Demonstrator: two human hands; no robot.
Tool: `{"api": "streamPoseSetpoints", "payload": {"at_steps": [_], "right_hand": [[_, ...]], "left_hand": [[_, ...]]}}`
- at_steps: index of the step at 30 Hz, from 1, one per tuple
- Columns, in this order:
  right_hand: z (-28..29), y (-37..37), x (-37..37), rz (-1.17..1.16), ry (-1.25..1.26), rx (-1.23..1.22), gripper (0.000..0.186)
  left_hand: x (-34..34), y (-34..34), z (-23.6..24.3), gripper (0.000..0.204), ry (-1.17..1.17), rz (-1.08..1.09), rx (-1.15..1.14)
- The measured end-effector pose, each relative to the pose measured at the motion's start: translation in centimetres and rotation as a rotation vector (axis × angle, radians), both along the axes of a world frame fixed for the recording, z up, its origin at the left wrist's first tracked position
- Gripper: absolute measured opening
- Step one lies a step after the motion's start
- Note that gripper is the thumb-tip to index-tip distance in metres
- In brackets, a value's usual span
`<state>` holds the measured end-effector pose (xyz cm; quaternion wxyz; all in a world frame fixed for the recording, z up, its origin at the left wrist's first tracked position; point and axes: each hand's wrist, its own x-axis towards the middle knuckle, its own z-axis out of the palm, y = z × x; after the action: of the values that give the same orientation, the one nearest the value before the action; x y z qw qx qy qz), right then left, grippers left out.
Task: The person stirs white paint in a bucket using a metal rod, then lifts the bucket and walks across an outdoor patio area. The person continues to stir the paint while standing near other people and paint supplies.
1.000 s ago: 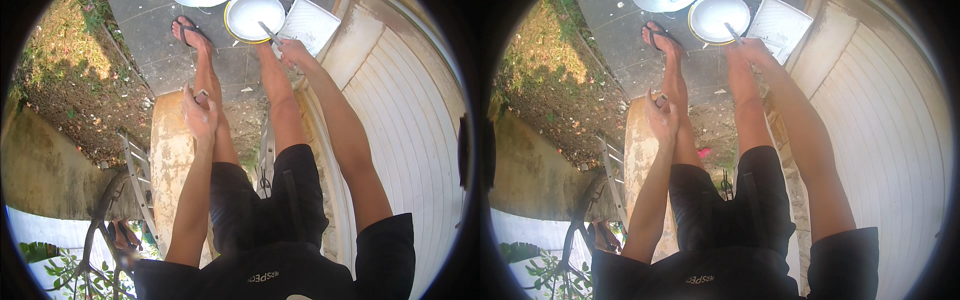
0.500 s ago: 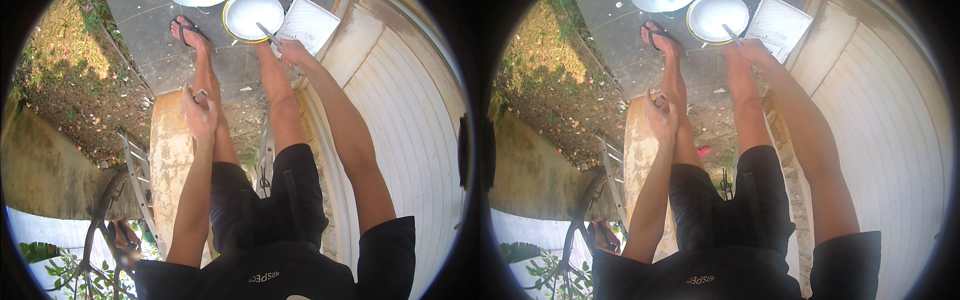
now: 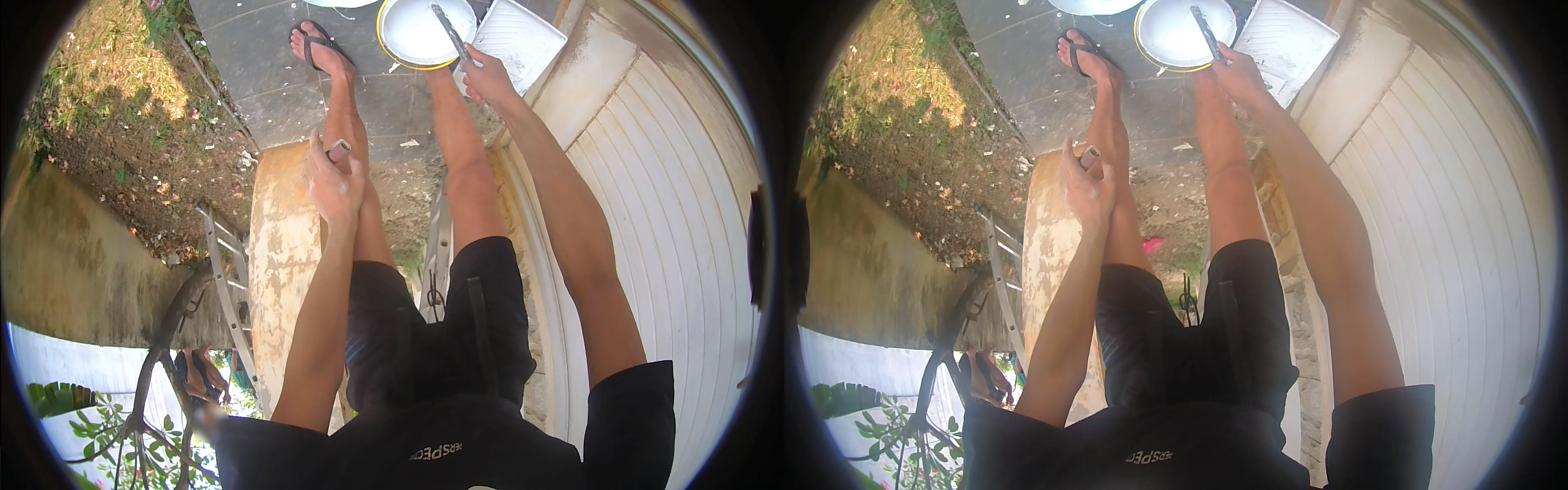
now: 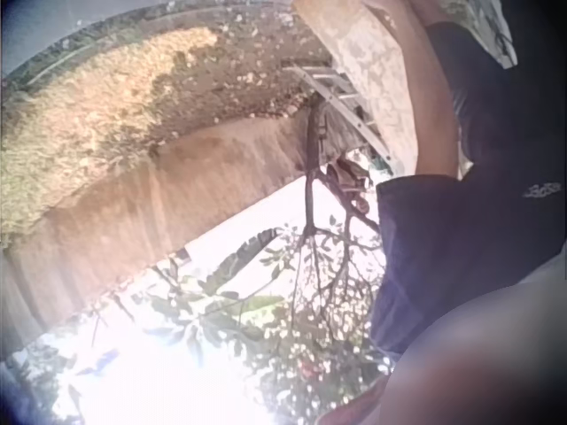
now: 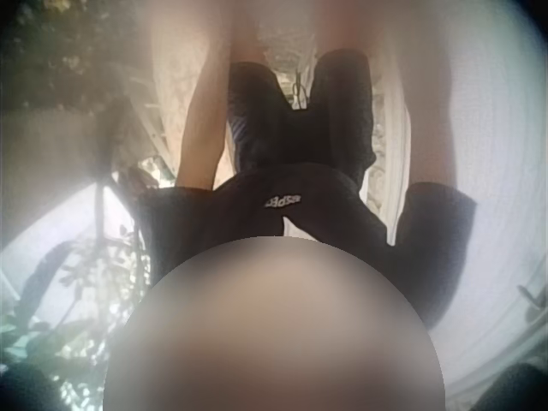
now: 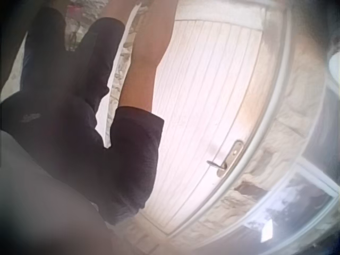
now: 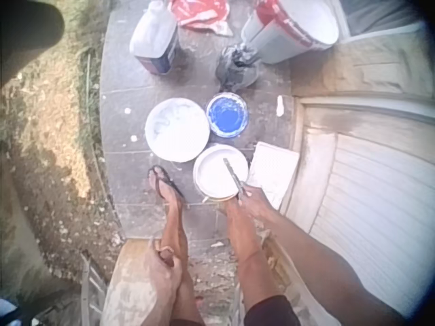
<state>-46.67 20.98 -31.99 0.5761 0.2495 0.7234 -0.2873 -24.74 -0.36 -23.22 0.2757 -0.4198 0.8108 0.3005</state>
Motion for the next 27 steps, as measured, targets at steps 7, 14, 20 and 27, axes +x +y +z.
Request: {"api": "streamPoseSetpoints", "payload": {"at_steps": [7,14,20,27], "right_hand": [[0.3,0.0,-0.1,0.036,-0.071,0.034,0.055],[0.6,0.0,-0.3,0.228,-0.072,0.083,0.055],[-0.2,0.0,-0.4,0.049,-0.066,-0.093,0.057],[-0.4,0.2,0.3,0.329,0.125,0.002,0.056]], "left_hand": [[0.0,0.0,-0.1,0.079,0.016,-0.037,-0.04],[-0.1,-0.1,0.0,0.077,0.018,0.004,0.001],[-0.1,0.0,-0.1,0.076,0.038,-0.048,-0.028],[0.0,0.1,-0.2,0.076,0.057,-0.042,-0.038]]}}
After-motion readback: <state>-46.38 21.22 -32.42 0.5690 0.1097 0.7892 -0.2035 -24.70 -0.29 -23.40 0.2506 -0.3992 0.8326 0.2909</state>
